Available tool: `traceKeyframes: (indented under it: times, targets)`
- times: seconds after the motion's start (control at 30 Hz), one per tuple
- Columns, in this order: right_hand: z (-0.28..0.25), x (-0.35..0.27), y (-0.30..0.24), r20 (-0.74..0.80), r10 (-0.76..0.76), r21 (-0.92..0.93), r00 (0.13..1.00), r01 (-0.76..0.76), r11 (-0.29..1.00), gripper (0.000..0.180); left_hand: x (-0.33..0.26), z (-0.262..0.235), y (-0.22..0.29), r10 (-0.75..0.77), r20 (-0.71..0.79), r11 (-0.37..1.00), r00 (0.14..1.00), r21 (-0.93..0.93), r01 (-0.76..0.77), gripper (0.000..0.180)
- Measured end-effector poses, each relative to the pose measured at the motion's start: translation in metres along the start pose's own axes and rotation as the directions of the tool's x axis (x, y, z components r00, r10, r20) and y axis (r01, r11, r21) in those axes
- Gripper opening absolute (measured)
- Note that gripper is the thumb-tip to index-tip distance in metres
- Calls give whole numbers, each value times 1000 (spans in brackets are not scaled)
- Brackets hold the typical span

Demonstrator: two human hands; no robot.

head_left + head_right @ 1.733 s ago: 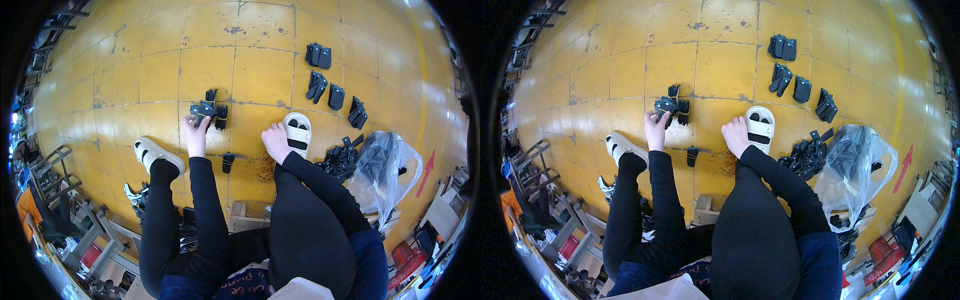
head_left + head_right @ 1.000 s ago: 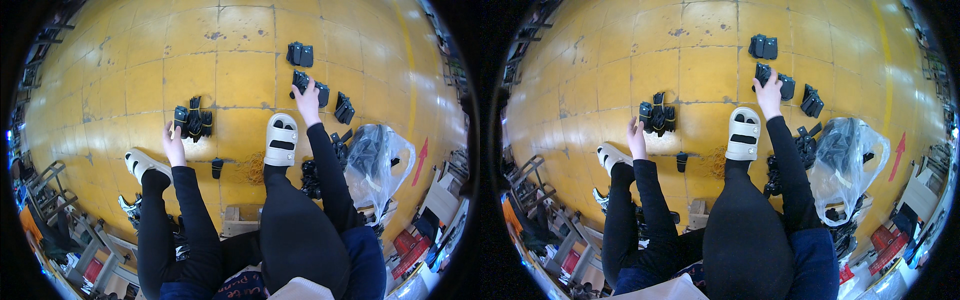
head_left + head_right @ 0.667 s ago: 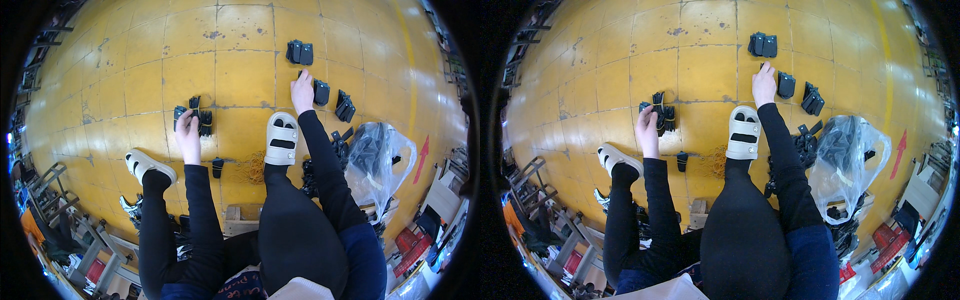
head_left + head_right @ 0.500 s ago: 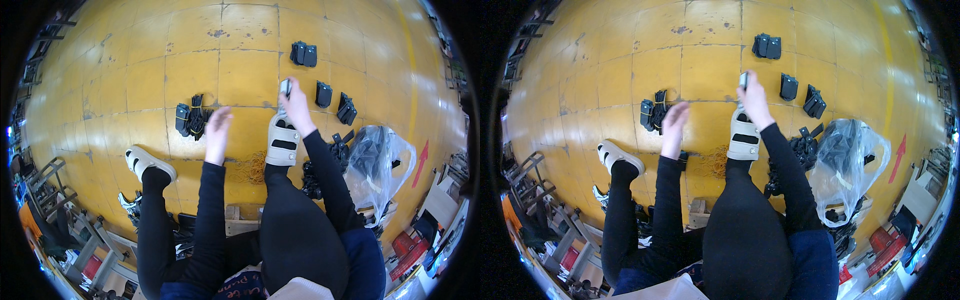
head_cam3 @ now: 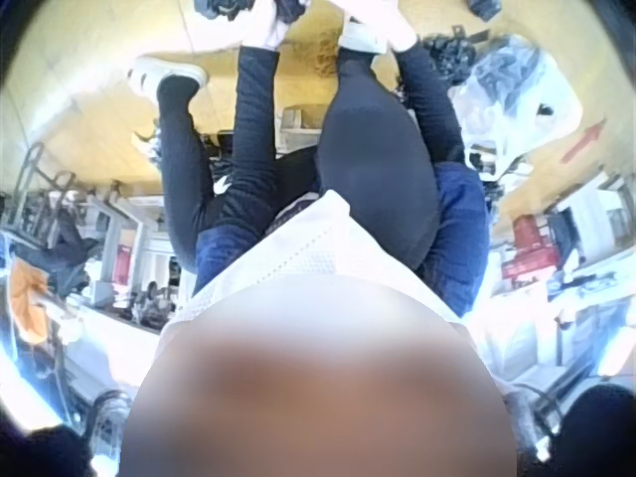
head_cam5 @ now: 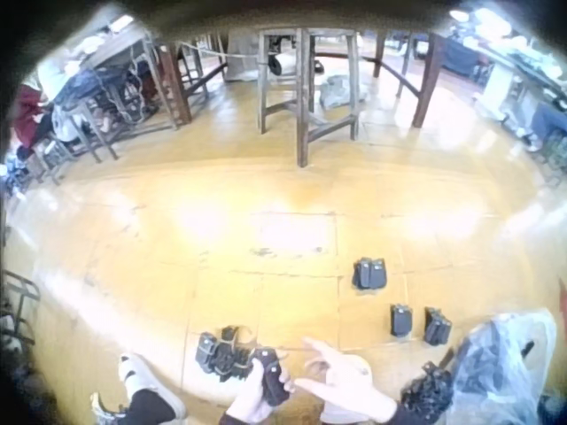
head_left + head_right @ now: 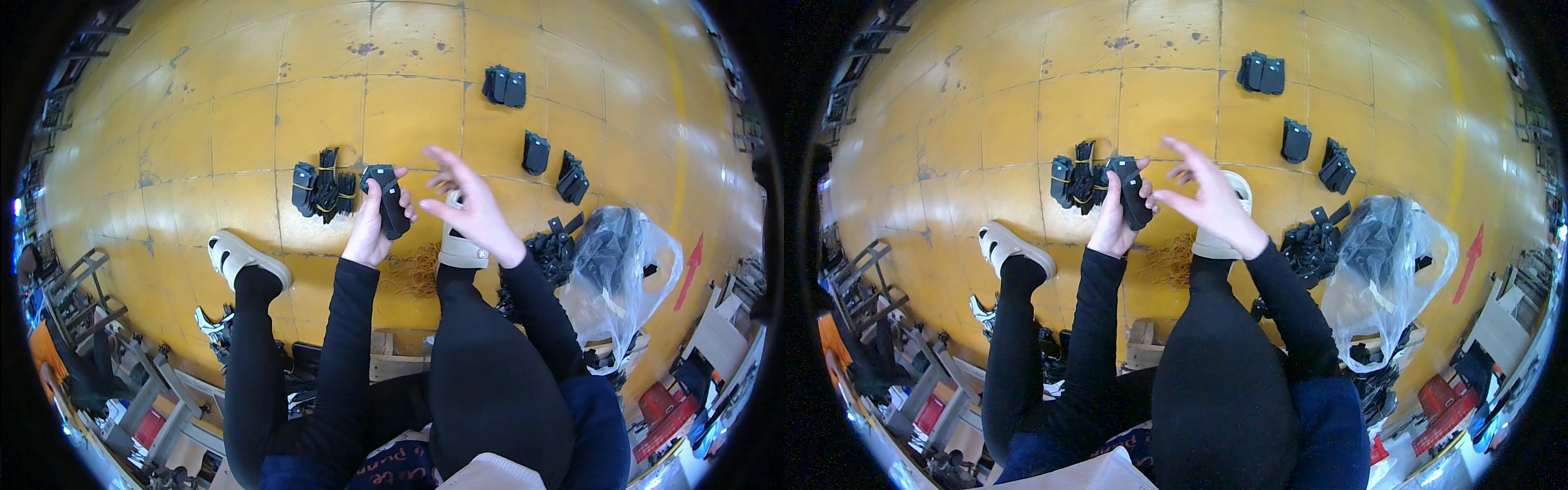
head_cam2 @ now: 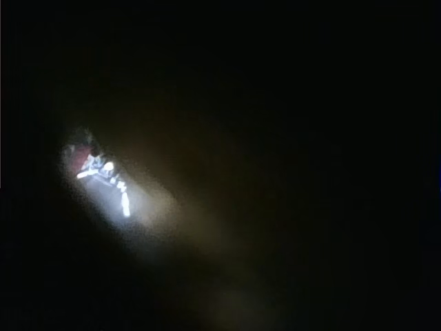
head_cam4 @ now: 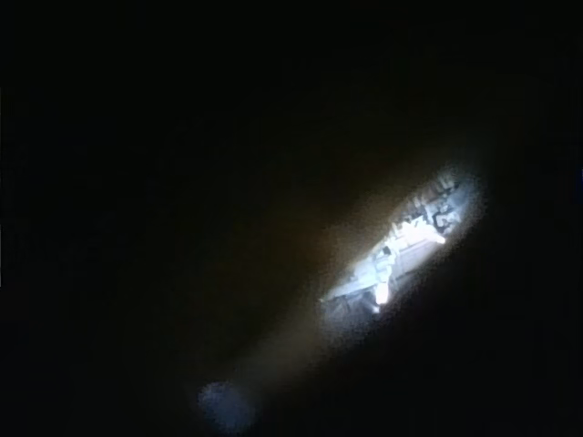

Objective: The person sits on the floor and bundles small black items using rubber bands. They pick up items, align them, wrap a rubber band around the bundle, and place the finished bundle on the floor.

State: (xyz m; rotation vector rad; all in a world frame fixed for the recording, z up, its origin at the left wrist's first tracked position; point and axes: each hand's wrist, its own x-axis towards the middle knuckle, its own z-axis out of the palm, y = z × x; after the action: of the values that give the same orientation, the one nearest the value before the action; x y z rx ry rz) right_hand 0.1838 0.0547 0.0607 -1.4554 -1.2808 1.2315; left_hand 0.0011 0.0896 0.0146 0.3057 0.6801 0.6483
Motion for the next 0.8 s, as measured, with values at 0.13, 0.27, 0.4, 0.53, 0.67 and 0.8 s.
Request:
traceKeyframes:
  times: [0.13,0.27,0.4,0.53,0.67,0.8]
  targets:
    - [-15,1,-10,-31,2,-9,1000,-3,1000,70,-6,8,6,-20,169,998,985,-47,28,61]
    - [-11,8,-15,-40,-70,-14,997,70,997,62,-11,12,7,-119,275,991,954,97,96,63]
    - [-6,16,-21,92,-37,41,995,34,999,49,-11,9,2,-205,263,969,943,192,157,49]
    - [-8,15,-25,439,49,-30,897,-40,999,43,-12,3,-2,-240,97,955,966,204,216,47]
    - [-8,10,-24,428,151,88,891,-208,974,50,-12,1,-3,-204,142,962,969,213,172,47]
    - [-12,4,-21,335,-16,57,942,-3,998,74,-8,4,1,-187,196,964,963,224,141,46]
